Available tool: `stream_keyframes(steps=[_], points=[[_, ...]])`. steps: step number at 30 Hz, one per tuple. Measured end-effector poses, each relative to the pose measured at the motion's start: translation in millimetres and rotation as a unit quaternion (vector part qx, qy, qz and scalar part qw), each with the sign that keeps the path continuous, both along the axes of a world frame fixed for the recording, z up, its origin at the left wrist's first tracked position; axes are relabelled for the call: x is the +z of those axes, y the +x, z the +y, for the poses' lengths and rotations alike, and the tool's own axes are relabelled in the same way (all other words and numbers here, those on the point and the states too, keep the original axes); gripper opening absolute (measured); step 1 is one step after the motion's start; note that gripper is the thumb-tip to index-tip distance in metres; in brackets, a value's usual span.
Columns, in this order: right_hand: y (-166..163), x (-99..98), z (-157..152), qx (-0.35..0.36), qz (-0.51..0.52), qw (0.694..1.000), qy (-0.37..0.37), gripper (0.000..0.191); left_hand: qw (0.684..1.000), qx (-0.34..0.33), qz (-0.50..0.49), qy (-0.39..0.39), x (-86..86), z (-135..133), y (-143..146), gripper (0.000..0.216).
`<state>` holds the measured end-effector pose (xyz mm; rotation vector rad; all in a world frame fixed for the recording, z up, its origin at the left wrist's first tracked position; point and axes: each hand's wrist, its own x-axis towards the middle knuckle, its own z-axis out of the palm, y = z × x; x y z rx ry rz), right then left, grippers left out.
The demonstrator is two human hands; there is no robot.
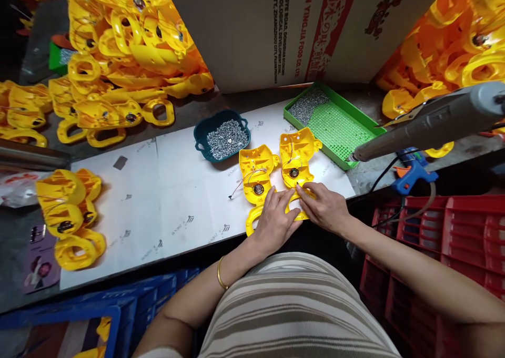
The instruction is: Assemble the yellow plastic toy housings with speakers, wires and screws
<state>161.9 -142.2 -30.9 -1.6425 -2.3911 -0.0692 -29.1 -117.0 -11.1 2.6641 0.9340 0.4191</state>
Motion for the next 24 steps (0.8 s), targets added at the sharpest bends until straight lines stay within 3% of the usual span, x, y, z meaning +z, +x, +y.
stream_keyframes(steps=[4,9,13,17,20,24], points=[[4.6,-1.3,-0.3,0.001,0.021,1.0,-0.004,0.04,1.0,0.014,-0.001,-0.007,1.9,-0.8,1.7,0.013],[6.7,-2.4,-0.2,-0.054,0.104,0.993,0.025,0.041,0.999,0.03,-0.007,-0.023,0.6,-5.0,3.9,0.02],[1.9,6.6,2.1,-0.072,0.181,0.979,0.065,0.032,0.996,0.051,-0.067,0.014,0.5,-9.2,-5.1,0.026],[-13.0,18.6,2.6,-0.04,0.253,0.964,0.07,0.01,0.965,0.191,-0.151,0.093,3.9,-3.2,-38.2,0.015],[-29.7,22.0,4.5,-0.011,0.278,0.958,0.066,0.01,0.935,0.304,-0.132,0.121,-1.2,7.1,-75.7,0.025],[-46.5,16.4,11.2,-0.001,0.29,0.955,0.057,0.015,0.934,0.345,-0.049,0.082,-20.9,12.9,-117.5,0.049]])
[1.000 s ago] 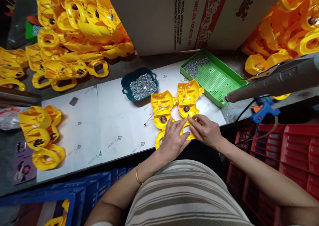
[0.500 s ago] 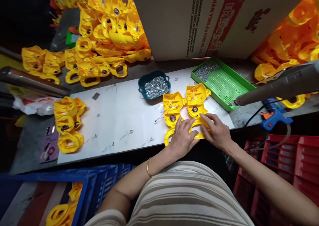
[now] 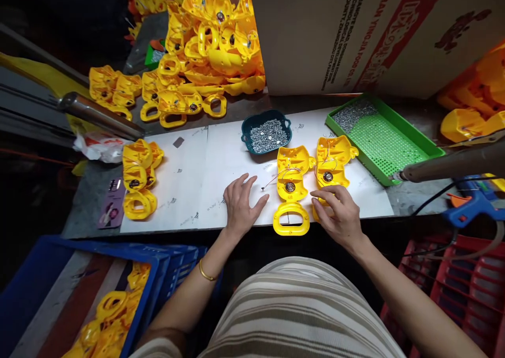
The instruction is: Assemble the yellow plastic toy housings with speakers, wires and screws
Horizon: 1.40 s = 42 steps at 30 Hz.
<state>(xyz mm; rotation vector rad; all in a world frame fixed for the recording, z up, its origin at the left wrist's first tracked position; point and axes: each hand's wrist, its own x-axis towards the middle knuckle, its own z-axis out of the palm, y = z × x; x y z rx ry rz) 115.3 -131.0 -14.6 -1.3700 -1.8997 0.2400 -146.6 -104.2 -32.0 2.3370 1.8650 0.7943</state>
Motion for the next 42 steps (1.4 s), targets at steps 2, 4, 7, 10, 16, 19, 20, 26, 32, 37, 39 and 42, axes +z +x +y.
stream_keyframes(steps=[2,4,7,10,16,19,20,26,32,37,39,42], points=[[-2.2,-4.8,3.1,0.0,-0.006,1.0,0.004,0.016,0.999,0.0,0.021,-0.036,-8.9,-1.0,-9.9,0.054],[-0.5,-8.9,4.6,-0.003,-0.027,1.0,0.015,0.018,0.998,-0.002,0.031,-0.06,-13.5,-2.3,-12.5,0.055],[6.1,-12.7,3.2,0.007,-0.064,0.997,0.031,0.02,0.996,-0.002,0.04,-0.081,-13.5,-2.6,-10.3,0.055],[16.5,-15.8,0.2,0.041,-0.085,0.995,0.037,0.017,0.995,0.0,0.05,-0.09,-11.5,-1.7,-8.7,0.051],[54.1,-18.4,4.7,0.088,-0.087,0.991,0.049,0.012,0.992,0.009,0.078,-0.099,-12.3,-1.5,-6.9,0.049],[59.8,-9.0,11.3,0.08,-0.056,0.993,0.066,0.015,0.991,0.014,0.09,-0.102,-11.1,-1.7,-4.0,0.049],[56.0,-4.8,13.5,0.077,-0.044,0.994,0.064,0.016,0.99,0.015,0.091,-0.103,-10.3,-1.7,-3.4,0.048],[0.5,7.0,29.3,0.071,-0.044,0.996,0.018,0.013,0.993,0.0,0.055,-0.104,-4.0,-4.0,-7.5,0.046],[-21.9,-1.5,36.3,0.035,-0.112,0.993,-0.021,0.021,0.996,-0.059,-0.056,-0.047,-1.5,-17.0,17.7,0.077],[-31.9,-2.7,34.2,-0.011,-0.138,0.989,-0.046,0.02,0.991,-0.089,-0.082,-0.055,-5.2,-22.2,51.7,0.088],[-35.8,-3.8,34.4,-0.018,-0.152,0.987,-0.05,0.02,0.992,-0.083,-0.082,-0.051,-7.8,-22.2,57.9,0.084],[-38.3,-5.2,35.0,-0.023,-0.157,0.986,-0.042,0.017,0.994,-0.077,-0.065,-0.043,-11.1,-23.0,61.2,0.079]])
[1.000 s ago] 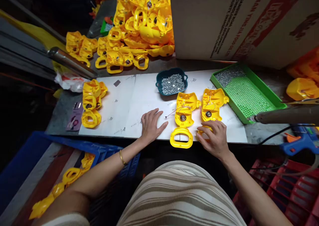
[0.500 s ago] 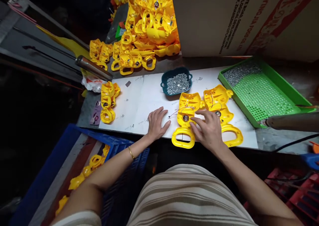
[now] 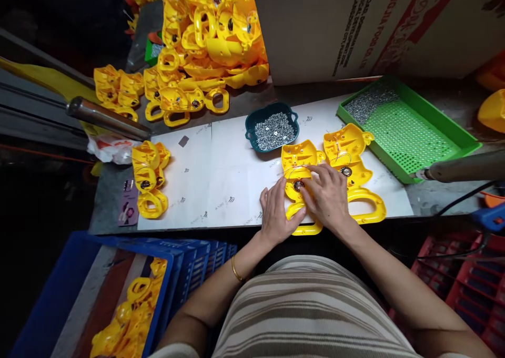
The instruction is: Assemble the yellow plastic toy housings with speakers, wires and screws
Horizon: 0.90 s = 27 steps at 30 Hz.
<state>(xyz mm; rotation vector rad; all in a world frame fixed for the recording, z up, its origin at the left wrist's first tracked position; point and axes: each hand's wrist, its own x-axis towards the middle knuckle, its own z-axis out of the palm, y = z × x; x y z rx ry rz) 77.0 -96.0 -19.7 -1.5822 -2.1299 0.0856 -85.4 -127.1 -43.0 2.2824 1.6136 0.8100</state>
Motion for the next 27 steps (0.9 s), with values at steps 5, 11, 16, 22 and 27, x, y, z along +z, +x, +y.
stream_keyframes(steps=[5,11,16,22,27], points=[[1.0,-0.1,-0.5,-0.005,0.013,1.0,0.028,0.014,1.0,0.006,0.021,-0.001,-0.7,-1.5,2.2,0.074],[1.1,-2.4,-3.9,-0.007,0.034,0.999,0.026,0.013,1.0,0.012,0.026,-0.005,0.1,-0.4,3.1,0.077],[0.4,-3.7,-4.5,-0.009,0.079,0.997,0.007,0.011,1.0,0.011,0.021,-0.006,-2.2,-0.1,2.8,0.077],[1.4,4.2,-7.2,-0.007,0.14,0.99,0.0,0.007,0.999,0.022,-0.046,-0.01,4.1,1.2,-1.5,0.078],[2.1,12.7,-10.9,0.001,0.251,0.968,0.01,0.009,0.977,0.08,-0.187,-0.066,31.6,15.3,-7.6,0.034]])
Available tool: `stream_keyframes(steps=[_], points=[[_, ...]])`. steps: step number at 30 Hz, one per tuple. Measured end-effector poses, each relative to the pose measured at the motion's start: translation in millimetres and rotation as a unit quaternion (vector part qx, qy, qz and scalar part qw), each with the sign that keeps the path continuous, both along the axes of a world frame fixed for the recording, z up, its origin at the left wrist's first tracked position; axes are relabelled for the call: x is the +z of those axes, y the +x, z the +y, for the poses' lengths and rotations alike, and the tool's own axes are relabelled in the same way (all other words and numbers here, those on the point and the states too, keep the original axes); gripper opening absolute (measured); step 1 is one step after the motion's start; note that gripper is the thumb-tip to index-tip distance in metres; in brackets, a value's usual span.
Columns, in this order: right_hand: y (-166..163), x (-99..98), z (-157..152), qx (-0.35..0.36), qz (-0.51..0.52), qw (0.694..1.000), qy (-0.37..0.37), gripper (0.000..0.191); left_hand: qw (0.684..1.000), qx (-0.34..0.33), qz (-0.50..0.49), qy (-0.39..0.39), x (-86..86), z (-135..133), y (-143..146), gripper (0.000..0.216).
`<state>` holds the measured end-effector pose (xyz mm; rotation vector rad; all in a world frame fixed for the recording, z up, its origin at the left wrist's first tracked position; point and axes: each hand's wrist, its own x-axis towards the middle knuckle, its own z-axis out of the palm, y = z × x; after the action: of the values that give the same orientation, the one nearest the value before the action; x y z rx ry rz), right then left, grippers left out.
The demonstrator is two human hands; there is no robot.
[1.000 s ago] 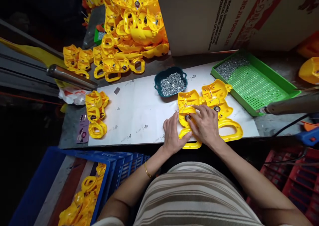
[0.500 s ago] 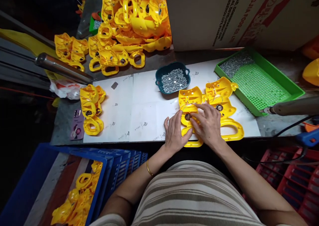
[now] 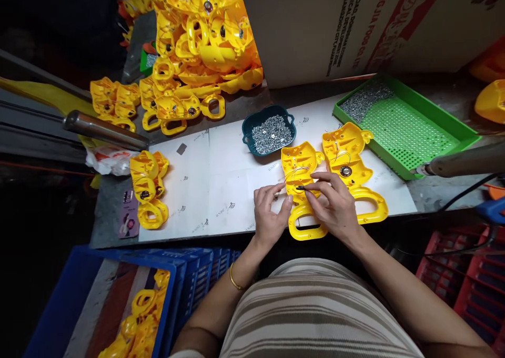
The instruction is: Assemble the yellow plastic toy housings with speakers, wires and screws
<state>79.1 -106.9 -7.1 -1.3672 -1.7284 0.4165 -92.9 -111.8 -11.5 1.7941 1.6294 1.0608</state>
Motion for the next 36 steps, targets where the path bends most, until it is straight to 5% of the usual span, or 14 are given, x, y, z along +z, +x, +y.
stream_keyframes(steps=[8,14,21,32,36], points=[[0.1,-2.1,-4.9,0.059,0.009,0.997,0.058,0.015,0.926,-0.057,-0.257,-0.269,21.5,38.1,1.2,0.027],[2.2,4.9,-6.4,0.028,0.121,0.992,-0.013,0.017,0.912,-0.131,-0.255,-0.294,26.5,51.6,0.7,0.028],[1.2,15.2,-1.6,0.021,0.102,0.992,-0.064,0.021,0.92,-0.187,-0.25,-0.236,21.5,59.8,-1.1,0.023],[-9.1,17.9,2.3,0.006,0.119,0.989,-0.093,0.017,0.878,-0.133,-0.343,-0.304,16.7,58.5,-3.0,0.032],[-2.3,16.9,1.0,-0.007,0.091,0.989,-0.116,0.019,0.892,-0.14,-0.324,-0.282,18.2,60.2,-4.3,0.029]])
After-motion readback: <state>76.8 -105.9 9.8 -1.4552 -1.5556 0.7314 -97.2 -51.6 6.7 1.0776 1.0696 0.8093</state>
